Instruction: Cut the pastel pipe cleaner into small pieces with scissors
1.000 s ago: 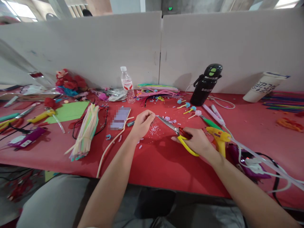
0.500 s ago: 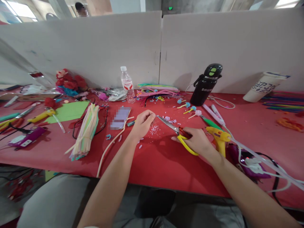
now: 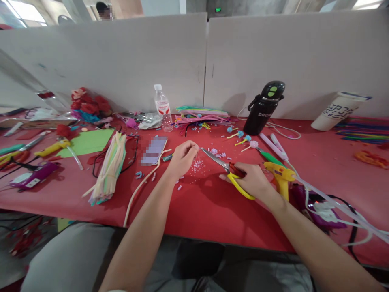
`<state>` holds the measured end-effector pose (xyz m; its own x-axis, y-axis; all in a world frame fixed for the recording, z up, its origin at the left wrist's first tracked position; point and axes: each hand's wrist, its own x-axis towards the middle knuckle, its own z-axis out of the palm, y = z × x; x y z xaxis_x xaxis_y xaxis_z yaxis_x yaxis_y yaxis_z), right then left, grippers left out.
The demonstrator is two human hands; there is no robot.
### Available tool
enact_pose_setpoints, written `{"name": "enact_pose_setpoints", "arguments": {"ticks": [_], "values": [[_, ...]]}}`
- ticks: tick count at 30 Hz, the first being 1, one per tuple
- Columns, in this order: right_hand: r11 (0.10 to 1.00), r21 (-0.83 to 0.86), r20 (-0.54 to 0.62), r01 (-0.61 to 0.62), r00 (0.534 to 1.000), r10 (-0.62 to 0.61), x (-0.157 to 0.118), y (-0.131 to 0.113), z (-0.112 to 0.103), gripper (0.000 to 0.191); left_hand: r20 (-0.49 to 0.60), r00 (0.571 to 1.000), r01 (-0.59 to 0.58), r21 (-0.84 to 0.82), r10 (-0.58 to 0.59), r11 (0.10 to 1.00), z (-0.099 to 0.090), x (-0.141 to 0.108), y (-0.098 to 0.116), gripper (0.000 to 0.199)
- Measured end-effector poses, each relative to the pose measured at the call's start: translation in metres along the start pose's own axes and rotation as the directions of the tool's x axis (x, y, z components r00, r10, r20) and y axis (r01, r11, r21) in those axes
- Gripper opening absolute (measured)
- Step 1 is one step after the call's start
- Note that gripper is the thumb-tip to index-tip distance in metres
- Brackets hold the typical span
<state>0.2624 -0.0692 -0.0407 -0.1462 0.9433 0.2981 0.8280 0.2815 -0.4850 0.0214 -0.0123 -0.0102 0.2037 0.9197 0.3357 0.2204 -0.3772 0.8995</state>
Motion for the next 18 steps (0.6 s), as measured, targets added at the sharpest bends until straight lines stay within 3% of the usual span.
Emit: {"name": "enact_pose_setpoints", "arguments": {"ticks": [18], "values": [[1.0, 0.018, 0.008, -0.005, 1.0, 0.005, 0.0007, -0.0012, -0.0006, 0.051, 0.013, 1.0, -0.004, 0.023, 0.004, 1.0, 0.0002, -0.001, 0.0021, 0.021]]}}
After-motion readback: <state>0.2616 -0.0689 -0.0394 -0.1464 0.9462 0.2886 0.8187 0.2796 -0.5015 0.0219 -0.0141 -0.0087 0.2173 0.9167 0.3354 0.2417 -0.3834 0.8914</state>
